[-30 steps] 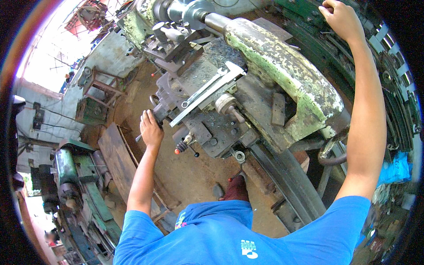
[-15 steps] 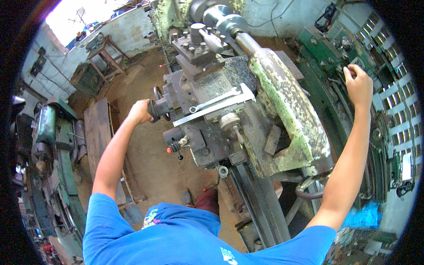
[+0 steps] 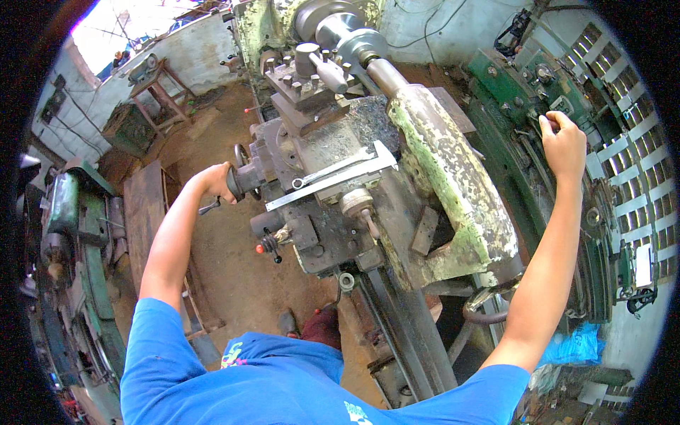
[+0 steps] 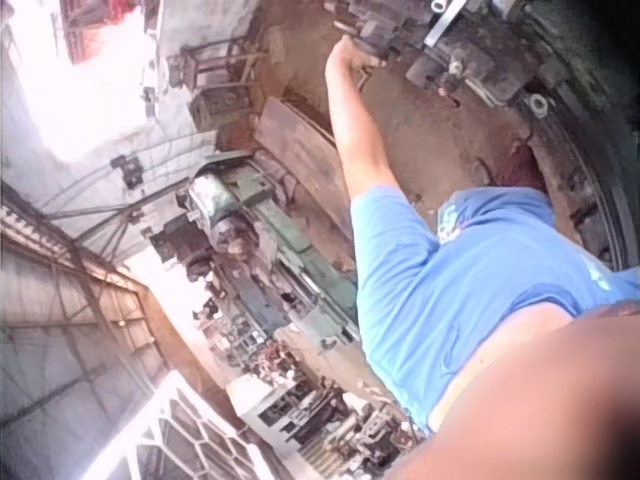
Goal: The person operates a metal lathe by turning handwheels and levers to position the tool and carriage. They repeatedly adjust controls and observe the rotating workpiece, maintaining the machining process throughout the clip.
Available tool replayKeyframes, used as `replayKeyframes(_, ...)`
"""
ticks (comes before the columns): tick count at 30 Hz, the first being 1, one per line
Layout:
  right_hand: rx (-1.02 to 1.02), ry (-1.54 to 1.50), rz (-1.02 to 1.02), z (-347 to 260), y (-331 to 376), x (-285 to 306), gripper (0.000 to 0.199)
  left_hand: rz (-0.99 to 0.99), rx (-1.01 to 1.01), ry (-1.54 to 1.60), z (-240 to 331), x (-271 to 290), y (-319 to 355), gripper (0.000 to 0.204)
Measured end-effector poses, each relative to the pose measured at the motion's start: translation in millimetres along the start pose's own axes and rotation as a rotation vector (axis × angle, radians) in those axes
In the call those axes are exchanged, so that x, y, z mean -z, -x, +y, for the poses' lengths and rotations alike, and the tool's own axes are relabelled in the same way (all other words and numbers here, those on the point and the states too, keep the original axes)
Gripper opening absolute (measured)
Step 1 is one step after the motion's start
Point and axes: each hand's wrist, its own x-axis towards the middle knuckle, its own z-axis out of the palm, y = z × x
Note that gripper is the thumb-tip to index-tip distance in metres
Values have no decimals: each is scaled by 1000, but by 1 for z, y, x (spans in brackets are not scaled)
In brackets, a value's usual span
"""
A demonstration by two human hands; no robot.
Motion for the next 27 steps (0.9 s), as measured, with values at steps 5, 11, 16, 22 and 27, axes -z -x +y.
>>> replayKeyframes(5, 8, -10, 14, 0, 0, -1, 26, 42, 20, -27, 5, -4, 5, 99)
replayKeyframes(11, 16, -2, 27, 3, -1, -3, 24, 112, 52, -44, 11, -9, 12, 99)
replayKeyframes(16, 9, -26, 7, 2, -1, -4, 26, 158, 63, -51, 14, -13, 16, 98)
replayKeyframes(22, 21, 16, 6, 3, -1, -4, 28, 218, 71, -56, 17, -20, 19, 98)
replayKeyframes(27, 28, -7, 16, 7, -2, -7, 28, 258, 71, -70, 19, -25, 22, 105)
